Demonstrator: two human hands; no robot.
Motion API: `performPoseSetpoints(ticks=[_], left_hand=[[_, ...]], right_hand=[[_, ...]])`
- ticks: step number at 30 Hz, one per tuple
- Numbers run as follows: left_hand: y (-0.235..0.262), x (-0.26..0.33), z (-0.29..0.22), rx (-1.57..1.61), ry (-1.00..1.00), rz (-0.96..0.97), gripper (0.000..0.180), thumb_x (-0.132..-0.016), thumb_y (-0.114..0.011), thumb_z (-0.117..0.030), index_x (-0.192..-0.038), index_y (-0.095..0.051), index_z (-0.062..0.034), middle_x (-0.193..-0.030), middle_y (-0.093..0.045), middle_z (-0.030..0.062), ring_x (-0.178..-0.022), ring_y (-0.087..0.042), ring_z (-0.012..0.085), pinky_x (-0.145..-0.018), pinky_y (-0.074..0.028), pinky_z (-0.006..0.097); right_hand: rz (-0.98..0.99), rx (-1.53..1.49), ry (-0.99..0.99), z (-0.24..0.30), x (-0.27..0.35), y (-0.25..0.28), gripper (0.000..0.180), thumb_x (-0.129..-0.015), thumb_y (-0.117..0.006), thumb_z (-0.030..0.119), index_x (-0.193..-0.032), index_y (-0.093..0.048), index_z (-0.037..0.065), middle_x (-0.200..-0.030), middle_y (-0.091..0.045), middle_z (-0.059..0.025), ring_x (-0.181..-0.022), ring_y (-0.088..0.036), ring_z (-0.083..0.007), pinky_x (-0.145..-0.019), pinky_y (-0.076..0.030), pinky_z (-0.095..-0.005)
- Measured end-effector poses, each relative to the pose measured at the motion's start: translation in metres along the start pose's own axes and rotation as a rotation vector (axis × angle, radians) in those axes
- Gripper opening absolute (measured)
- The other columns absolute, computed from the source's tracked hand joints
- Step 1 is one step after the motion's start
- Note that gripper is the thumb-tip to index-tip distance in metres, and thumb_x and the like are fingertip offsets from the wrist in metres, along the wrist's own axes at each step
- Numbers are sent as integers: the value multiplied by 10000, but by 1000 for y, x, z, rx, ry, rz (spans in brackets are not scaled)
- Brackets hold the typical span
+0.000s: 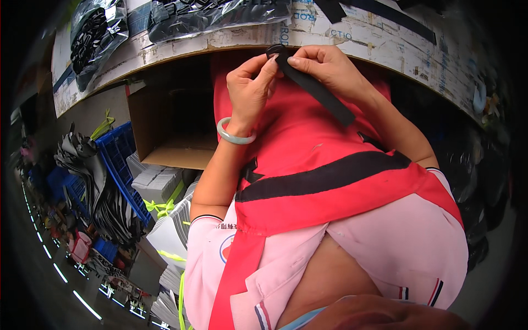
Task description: The person repeatedly picks up plastic buckles and straps, threads each strap through a buckle slot, and folds the strap by hand.
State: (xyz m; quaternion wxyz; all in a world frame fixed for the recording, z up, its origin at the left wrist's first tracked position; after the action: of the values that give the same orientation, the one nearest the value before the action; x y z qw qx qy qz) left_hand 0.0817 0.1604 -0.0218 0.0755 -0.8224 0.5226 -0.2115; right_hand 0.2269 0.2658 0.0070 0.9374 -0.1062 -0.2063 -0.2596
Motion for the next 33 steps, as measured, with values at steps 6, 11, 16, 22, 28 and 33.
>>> performPoseSetpoints(ticks=[6,11,16,22,28,33], left_hand=[[1,3,4,-321,-183,-59,165,-878,-688,-69,-1002,-693,39,-776,-666,19,-644,-562,57,-555,-444,198],[6,-4,-2,-520,-423,-56,157,-836,-712,-46,-977,-695,22,-752,-662,72,-629,-573,113,-574,-455,241],[12,-4,-4,-590,-499,-57,141,-818,-712,-26,-952,-694,14,-723,-631,97,-598,-564,153,-555,-442,246],[13,0,-5,-596,-516,-34,137,-807,-715,-12,-938,-686,17,-699,-607,91,-579,-546,159,-538,-431,258],[10,5,0,-615,-501,-11,146,-803,-715,-6,-942,-683,20,-673,-578,90,-559,-527,163,-519,-414,268],[11,6,2,-645,-506,-6,162,-806,-707,6,-965,-681,17,-704,-586,94,-567,-534,163,-522,-420,275]], right_hand=[[-50,-226,-52,-12,-9,-4,252,-948,-609,284,-855,-647,54,-696,-564,63,-593,-478,4,-515,-365,-157],[-34,-259,-79,-3,-9,-7,256,-948,-607,297,-859,-644,59,-674,-564,60,-549,-487,-3,-480,-372,-165],[-75,-283,-69,-7,-15,-13,239,-970,-564,281,-850,-583,76,-589,-498,38,-447,-462,-56,-428,-381,-200],[-14,-346,-89,-7,-11,-18,251,-969,-564,289,-836,-570,77,-583,-492,38,-452,-465,-57,-435,-385,-199],[16,-350,9,-19,-18,-11,265,-955,-593,320,-857,-626,76,-631,-569,24,-505,-527,-45,-464,-398,-177],[-50,-323,17,-30,-21,-13,230,-940,-629,287,-955,-628,57,-710,-615,0,-543,-554,-59,-500,-431,-185]])
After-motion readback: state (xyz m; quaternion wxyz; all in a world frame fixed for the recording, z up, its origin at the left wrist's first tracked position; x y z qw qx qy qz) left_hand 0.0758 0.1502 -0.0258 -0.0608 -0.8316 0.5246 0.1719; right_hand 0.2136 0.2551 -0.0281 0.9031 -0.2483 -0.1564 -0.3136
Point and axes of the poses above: each hand's wrist, its own x-axis away from the middle knuckle, its own y-axis out of the back of the hand, z = x × y, the point moved 2 cm from there along -x, towards the middle knuckle
